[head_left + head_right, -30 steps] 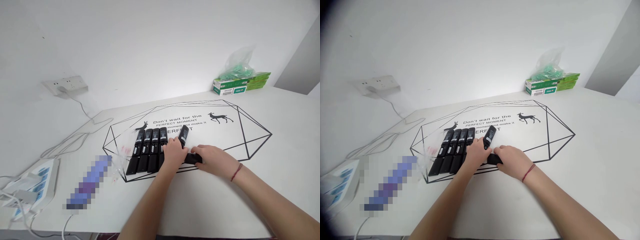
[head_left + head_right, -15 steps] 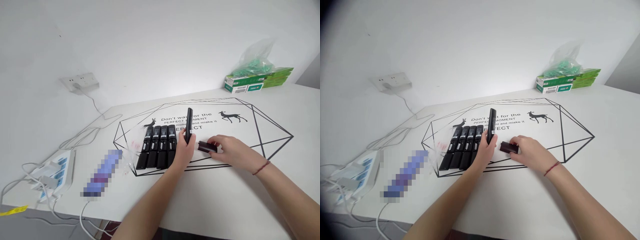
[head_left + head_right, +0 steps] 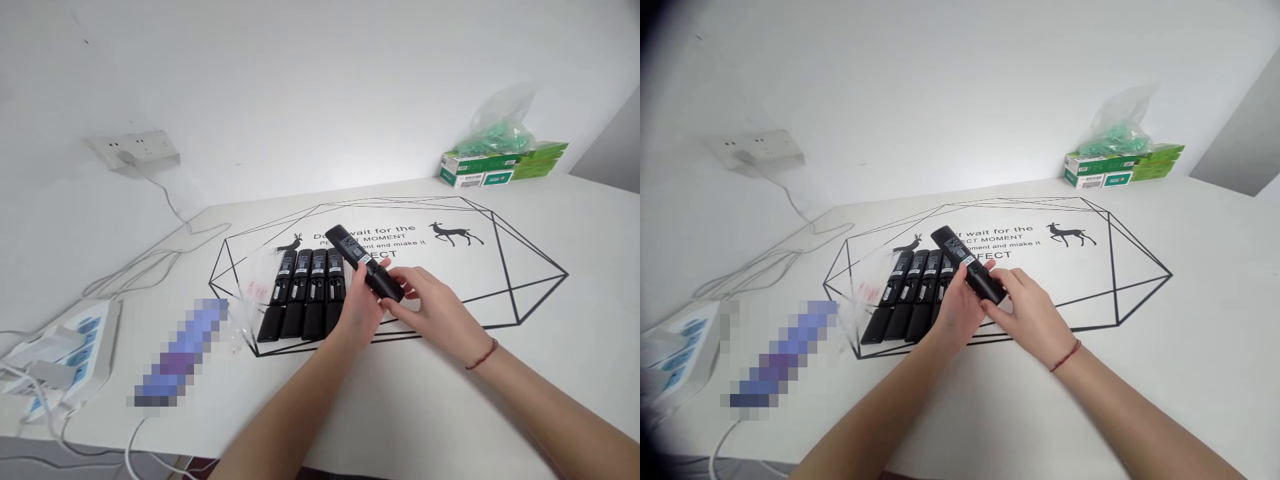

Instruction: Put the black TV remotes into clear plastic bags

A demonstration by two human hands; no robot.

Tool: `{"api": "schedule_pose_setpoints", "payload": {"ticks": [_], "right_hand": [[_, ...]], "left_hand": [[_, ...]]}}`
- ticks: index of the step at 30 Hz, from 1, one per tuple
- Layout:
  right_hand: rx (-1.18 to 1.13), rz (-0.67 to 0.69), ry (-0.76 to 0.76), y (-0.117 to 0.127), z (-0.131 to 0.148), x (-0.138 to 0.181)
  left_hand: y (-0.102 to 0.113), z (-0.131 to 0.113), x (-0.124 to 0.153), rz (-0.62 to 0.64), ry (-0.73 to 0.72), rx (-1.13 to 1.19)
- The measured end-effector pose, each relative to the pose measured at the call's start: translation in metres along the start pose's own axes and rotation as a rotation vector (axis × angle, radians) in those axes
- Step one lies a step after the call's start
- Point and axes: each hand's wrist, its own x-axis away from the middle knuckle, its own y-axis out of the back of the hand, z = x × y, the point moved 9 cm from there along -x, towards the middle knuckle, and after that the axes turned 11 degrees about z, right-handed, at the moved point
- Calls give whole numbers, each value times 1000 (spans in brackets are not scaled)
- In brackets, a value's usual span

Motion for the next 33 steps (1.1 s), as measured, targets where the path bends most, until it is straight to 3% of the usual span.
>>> {"api": "schedule_pose_setpoints", "payload": {"ticks": [4,9,15,20,27,31,33], "right_hand": [[81,-33,35,0,5,1],[110,-9,141,-3,13,0],[190,1,266,-2,21,3],[228,-40,271,0,20,3],[186,-44,249,-2,19,3],[35,32,162,-6,14,0],[-63,108,86,-11,9,-2]], "left_hand": [[3,-2,-1,10,-37,-44],[12,0,0,-71,-24,73],[9,-12,5,-69,-50,147],[7,-11,3,-2,-62,113],[9,-10,2,-29,-42,144],[8,-17,11,-119,-138,85],[-1,-15,15,-102,-150,1]]}}
